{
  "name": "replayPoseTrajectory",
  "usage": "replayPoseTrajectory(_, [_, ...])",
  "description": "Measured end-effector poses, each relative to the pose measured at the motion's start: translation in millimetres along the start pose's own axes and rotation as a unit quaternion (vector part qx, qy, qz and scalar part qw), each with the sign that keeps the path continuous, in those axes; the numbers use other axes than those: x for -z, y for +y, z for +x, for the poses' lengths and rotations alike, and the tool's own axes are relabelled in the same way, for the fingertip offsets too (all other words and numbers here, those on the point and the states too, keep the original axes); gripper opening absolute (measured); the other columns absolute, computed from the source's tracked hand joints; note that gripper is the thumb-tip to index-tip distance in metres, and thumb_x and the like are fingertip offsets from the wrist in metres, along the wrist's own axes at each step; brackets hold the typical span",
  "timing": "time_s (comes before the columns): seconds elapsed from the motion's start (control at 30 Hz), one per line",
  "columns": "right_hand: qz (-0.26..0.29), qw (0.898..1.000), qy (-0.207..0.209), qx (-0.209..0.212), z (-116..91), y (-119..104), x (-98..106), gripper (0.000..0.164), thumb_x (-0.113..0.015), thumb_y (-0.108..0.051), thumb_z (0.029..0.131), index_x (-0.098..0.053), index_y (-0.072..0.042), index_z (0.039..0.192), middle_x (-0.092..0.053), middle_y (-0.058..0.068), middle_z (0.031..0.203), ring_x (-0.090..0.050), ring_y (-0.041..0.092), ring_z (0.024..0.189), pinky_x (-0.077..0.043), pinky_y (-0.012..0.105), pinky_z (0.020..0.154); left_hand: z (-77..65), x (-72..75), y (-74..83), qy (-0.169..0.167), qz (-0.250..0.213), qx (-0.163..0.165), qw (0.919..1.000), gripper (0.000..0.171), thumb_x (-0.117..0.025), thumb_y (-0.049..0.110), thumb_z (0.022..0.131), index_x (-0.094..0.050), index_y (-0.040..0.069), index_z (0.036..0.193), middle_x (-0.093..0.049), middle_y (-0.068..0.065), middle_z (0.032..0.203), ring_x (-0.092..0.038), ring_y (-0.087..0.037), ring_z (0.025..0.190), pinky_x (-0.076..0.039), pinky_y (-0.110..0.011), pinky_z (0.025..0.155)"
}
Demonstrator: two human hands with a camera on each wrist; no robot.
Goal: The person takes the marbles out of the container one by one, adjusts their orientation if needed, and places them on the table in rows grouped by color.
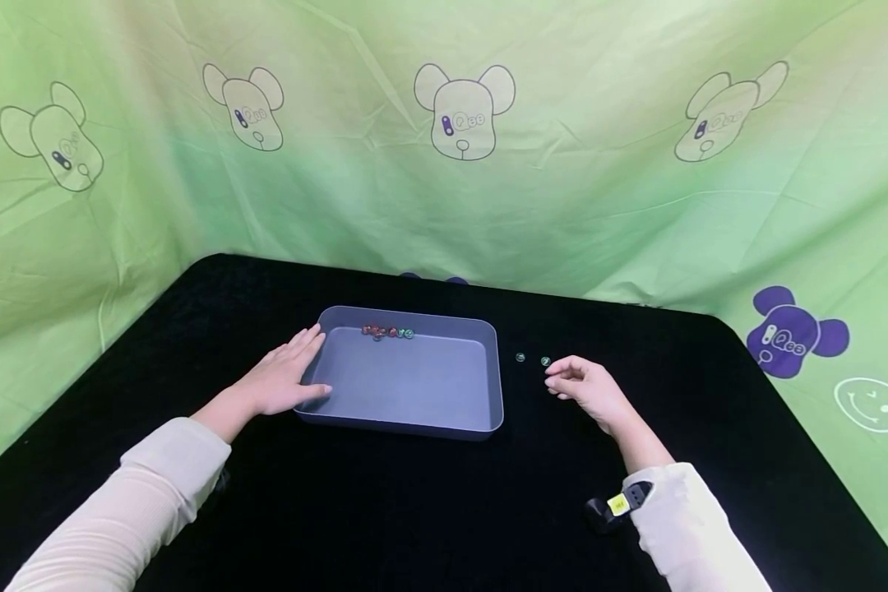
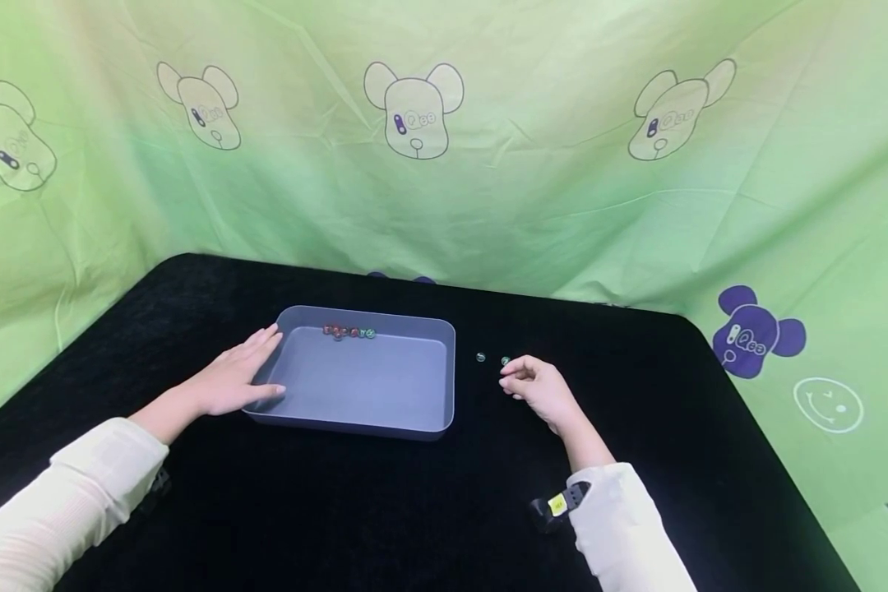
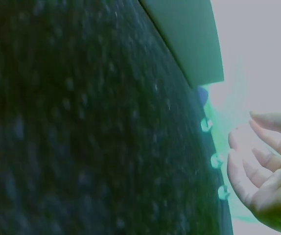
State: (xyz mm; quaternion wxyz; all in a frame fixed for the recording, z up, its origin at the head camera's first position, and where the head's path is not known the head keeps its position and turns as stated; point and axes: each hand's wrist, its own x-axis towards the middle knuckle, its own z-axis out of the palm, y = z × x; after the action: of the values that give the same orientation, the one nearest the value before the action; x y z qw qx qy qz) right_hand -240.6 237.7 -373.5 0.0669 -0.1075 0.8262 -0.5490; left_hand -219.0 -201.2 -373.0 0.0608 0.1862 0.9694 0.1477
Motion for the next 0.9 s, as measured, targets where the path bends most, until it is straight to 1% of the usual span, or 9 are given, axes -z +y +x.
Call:
replayPoseTrajectory(0.3, [0.007,1.000,-0.016,0.009,1,-13,-13,0.027,-0.057,0.000,0.079,-0.048,0.017,0.098,-0.057,0.009,0.084,-0.059,0.016,0.073,-0.047,0.027,0.065,0.1,1.2,1.1,0.003,-0.002,-0.002,1.0000,0.081,-0.050,0.045,0.082,-0.012,0.000,0.138,-0.004,-0.014,0.143,-0.004,-0.031,0.128,-0.011,-0.049,0.099])
replayPoseTrajectory(0.57, [0.012,1.000,-0.023,0.018,-1,-25,-21,0.029,-0.059,-0.002,0.078,-0.048,0.017,0.098,-0.057,0.008,0.082,-0.058,0.015,0.072,-0.047,0.028,0.065,1.2,0.4,-0.3,-0.005,0.001,0.002,1.0000,0.081,-0.049,0.047,0.082,-0.011,0.001,0.138,-0.003,-0.013,0.143,-0.003,-0.030,0.129,-0.011,-0.048,0.099])
replayPoseTrajectory(0.77, [0.026,0.999,-0.030,0.023,-1,-30,-26,0.029,-0.059,-0.002,0.078,-0.048,0.016,0.098,-0.057,0.008,0.081,-0.058,0.016,0.072,-0.047,0.028,0.066,0.1,0.9,0.3,0.000,-0.003,-0.002,1.0000,0.081,-0.050,0.046,0.082,-0.012,0.001,0.138,-0.004,-0.013,0.143,-0.004,-0.030,0.129,-0.011,-0.048,0.099])
replayPoseTrajectory(0.9, [0.031,0.999,-0.034,0.024,-1,-34,-29,0.028,-0.059,-0.002,0.079,-0.049,0.016,0.098,-0.058,0.010,0.084,-0.058,0.013,0.072,-0.047,0.027,0.066,-0.2,1.5,1.5,-0.001,-0.005,-0.001,1.0000,0.081,-0.050,0.046,0.082,-0.012,0.000,0.137,-0.004,-0.013,0.143,-0.003,-0.030,0.129,-0.011,-0.048,0.099])
